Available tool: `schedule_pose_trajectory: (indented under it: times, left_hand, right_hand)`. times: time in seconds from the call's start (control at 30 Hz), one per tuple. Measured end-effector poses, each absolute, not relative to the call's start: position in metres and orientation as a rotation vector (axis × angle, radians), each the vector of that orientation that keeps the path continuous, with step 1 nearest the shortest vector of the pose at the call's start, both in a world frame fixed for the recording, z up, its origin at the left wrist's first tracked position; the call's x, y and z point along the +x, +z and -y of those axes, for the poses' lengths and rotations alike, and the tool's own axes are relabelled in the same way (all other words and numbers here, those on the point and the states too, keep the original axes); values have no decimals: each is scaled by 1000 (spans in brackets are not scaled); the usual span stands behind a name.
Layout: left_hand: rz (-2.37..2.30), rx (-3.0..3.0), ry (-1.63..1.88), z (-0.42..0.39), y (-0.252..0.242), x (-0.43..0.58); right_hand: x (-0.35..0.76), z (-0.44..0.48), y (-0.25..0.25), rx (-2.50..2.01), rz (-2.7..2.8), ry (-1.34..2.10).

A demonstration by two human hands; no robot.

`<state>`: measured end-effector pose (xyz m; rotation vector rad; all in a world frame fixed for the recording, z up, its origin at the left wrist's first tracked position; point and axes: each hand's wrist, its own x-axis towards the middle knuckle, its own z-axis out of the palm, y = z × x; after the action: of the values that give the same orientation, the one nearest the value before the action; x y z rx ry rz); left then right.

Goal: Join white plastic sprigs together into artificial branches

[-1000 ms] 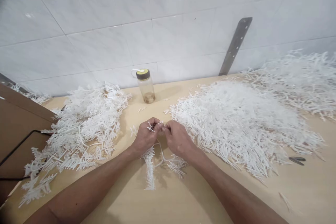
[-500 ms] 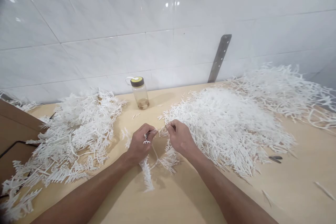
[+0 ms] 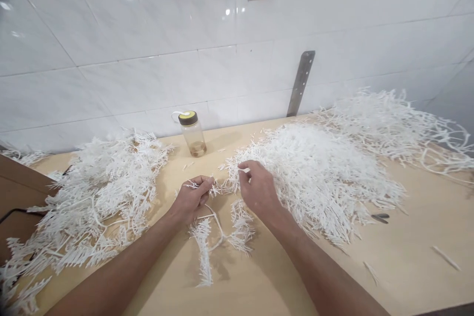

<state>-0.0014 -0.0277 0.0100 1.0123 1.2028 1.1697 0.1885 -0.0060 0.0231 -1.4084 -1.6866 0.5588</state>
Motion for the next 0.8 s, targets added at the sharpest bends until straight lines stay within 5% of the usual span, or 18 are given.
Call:
schedule_pose_trajectory:
  times: [0.27, 0.8]
  left_hand:
    - [-1174, 1021, 1244, 28, 9, 5]
    - [-1353, 1445, 1253, 28, 7, 1]
  right_hand:
    - [160, 23, 17, -1240, 1752, 1236]
    - [153, 13, -5, -1141, 1486, 1528]
